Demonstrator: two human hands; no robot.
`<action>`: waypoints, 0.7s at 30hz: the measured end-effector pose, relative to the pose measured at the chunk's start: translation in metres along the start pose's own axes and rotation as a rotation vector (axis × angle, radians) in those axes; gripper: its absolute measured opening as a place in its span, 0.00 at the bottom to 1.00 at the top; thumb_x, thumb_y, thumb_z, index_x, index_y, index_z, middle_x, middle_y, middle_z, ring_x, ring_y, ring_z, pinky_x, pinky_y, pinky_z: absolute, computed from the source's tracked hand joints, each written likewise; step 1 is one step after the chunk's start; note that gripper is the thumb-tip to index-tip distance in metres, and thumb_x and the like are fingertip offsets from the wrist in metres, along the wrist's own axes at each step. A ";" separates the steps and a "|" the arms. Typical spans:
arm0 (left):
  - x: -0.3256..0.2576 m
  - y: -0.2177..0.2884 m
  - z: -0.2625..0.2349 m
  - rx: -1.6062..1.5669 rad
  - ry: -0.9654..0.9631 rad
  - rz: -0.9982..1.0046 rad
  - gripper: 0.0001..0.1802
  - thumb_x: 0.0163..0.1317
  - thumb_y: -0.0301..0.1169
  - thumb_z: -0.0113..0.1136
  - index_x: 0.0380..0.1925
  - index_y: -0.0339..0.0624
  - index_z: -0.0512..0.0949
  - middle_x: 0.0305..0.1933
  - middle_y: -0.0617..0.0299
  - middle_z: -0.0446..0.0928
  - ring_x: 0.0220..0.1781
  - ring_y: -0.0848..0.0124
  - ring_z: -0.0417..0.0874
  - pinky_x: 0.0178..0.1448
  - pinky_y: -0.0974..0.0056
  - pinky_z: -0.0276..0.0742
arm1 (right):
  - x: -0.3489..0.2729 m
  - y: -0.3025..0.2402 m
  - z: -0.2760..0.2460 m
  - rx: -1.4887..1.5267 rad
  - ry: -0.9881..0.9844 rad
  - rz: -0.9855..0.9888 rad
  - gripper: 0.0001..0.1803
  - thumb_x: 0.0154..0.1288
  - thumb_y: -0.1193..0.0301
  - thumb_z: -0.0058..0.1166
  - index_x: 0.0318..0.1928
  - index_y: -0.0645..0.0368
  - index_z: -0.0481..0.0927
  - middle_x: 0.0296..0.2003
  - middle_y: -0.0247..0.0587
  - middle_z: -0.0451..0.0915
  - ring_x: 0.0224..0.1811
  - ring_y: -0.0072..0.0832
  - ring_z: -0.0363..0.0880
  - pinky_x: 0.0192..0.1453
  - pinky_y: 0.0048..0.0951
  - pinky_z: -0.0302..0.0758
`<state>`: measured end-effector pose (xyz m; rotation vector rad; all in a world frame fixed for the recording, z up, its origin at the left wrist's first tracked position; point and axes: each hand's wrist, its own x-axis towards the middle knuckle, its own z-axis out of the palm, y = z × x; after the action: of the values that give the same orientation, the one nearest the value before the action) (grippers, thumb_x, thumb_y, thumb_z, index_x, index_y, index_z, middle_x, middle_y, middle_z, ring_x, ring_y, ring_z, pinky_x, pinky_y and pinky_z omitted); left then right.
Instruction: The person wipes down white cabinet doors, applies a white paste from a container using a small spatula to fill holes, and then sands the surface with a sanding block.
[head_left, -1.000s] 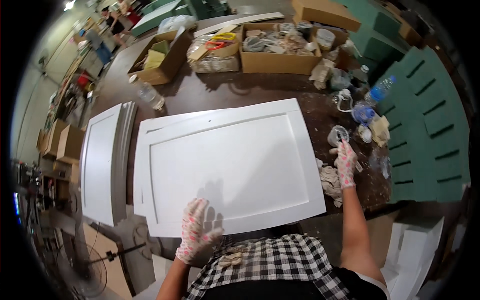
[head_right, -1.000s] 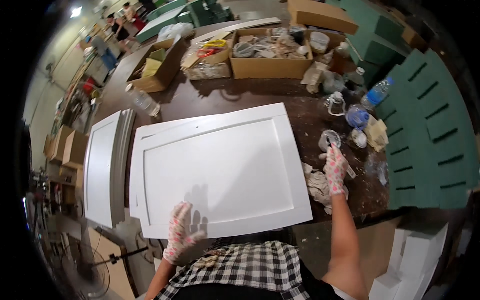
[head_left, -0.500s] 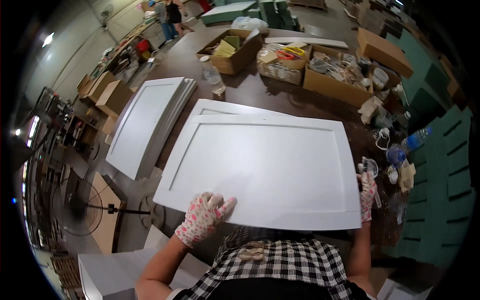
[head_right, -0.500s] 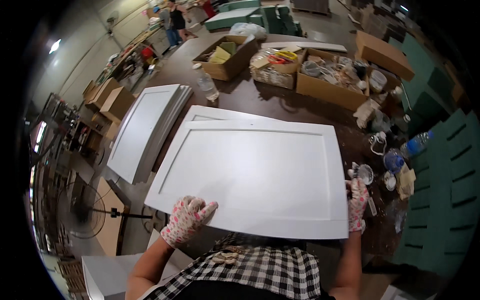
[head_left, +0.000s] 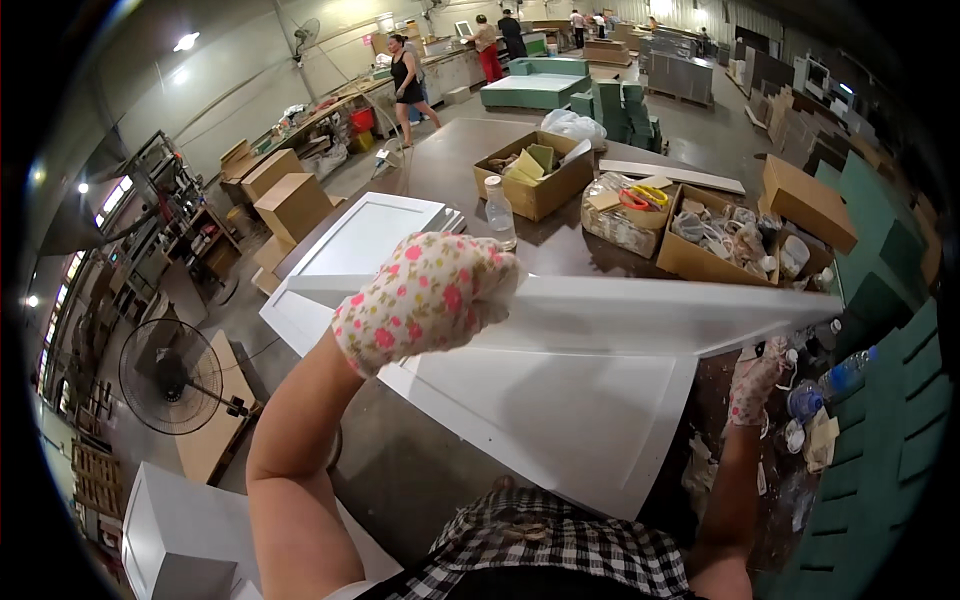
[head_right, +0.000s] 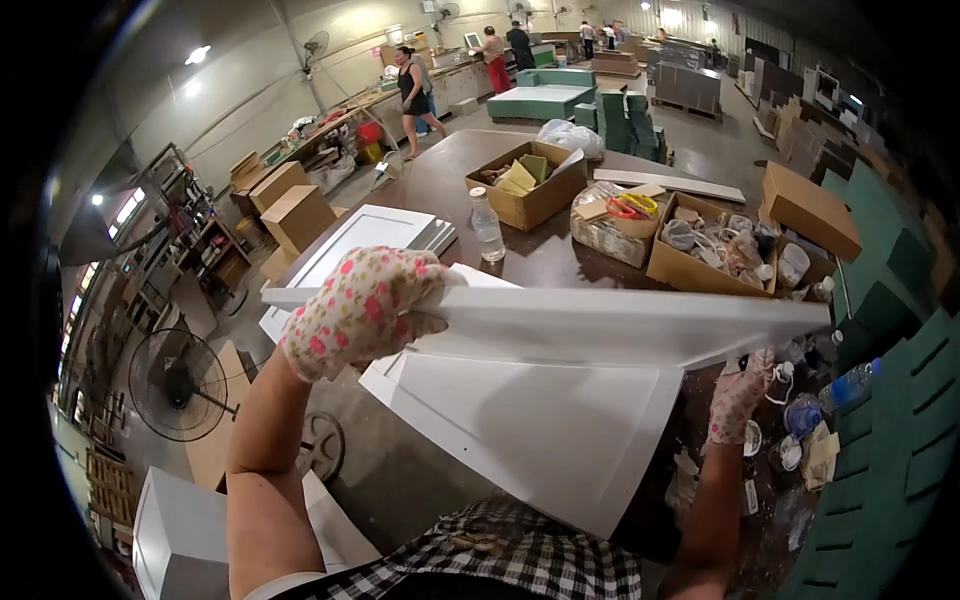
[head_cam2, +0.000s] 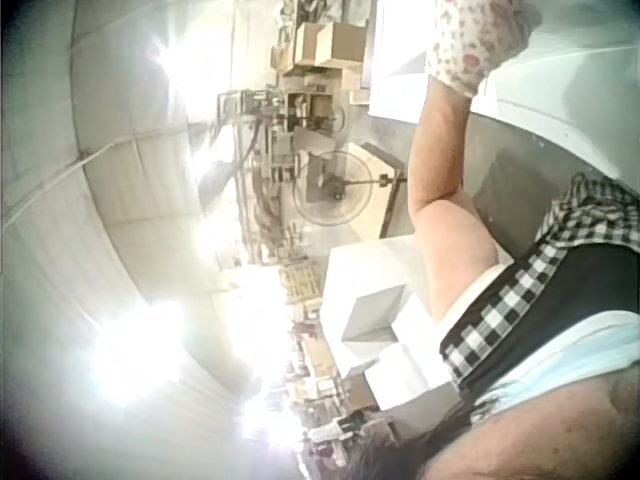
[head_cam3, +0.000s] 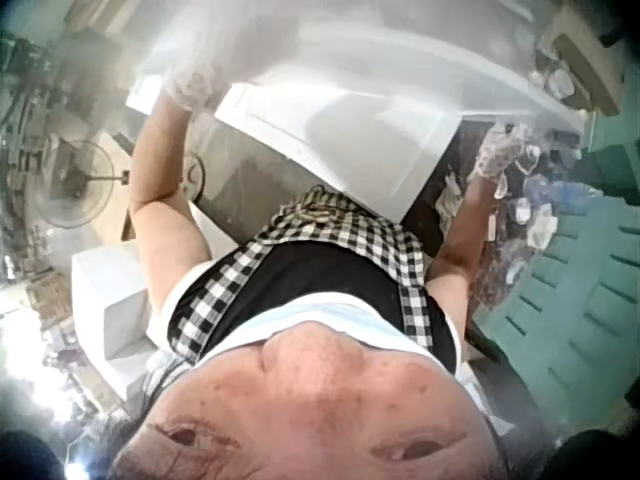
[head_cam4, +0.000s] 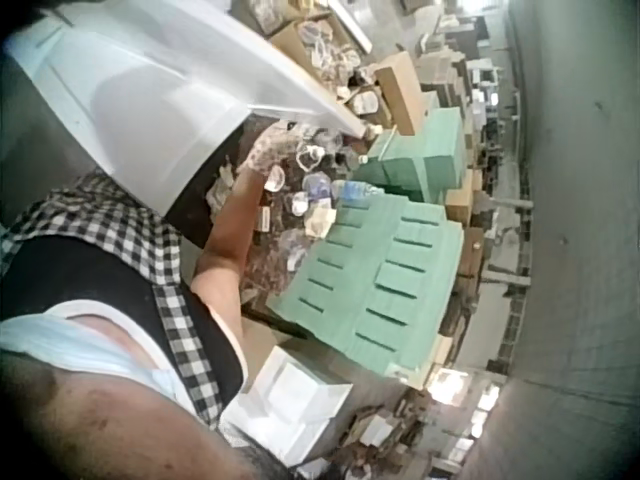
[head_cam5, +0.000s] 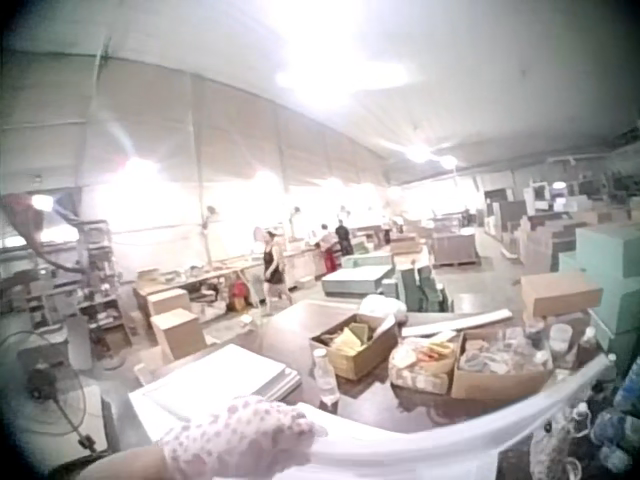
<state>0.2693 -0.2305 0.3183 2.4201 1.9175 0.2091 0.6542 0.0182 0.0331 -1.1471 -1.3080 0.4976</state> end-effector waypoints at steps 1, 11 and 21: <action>0.003 -0.006 0.003 0.005 0.001 -0.014 0.25 0.49 0.33 0.70 0.49 0.48 0.76 0.44 0.60 0.78 0.44 0.60 0.80 0.48 0.59 0.77 | 0.003 -0.003 0.011 0.455 0.050 0.251 0.23 0.73 0.69 0.44 0.66 0.59 0.65 0.68 0.45 0.60 0.68 0.31 0.62 0.69 0.37 0.64; -0.051 -0.138 0.092 -0.981 1.539 -0.267 0.28 0.67 0.26 0.55 0.65 0.35 0.61 0.66 0.53 0.66 0.69 0.64 0.65 0.73 0.62 0.60 | 0.071 0.081 0.025 -0.109 0.010 -0.327 0.22 0.72 0.62 0.42 0.59 0.63 0.71 0.60 0.37 0.71 0.59 0.28 0.69 0.63 0.28 0.64; -0.037 -0.212 0.199 -1.323 0.764 -0.718 0.15 0.66 0.38 0.58 0.43 0.37 0.79 0.30 0.70 0.77 0.33 0.80 0.75 0.34 0.71 0.72 | 0.030 0.017 0.027 -0.806 0.138 -0.677 0.23 0.60 0.60 0.60 0.52 0.60 0.76 0.46 0.39 0.80 0.45 0.30 0.79 0.50 0.30 0.75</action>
<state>0.0834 -0.2077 0.0931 0.7653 1.6804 1.7772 0.6426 0.0602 0.0288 -1.2324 -1.7163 -0.6542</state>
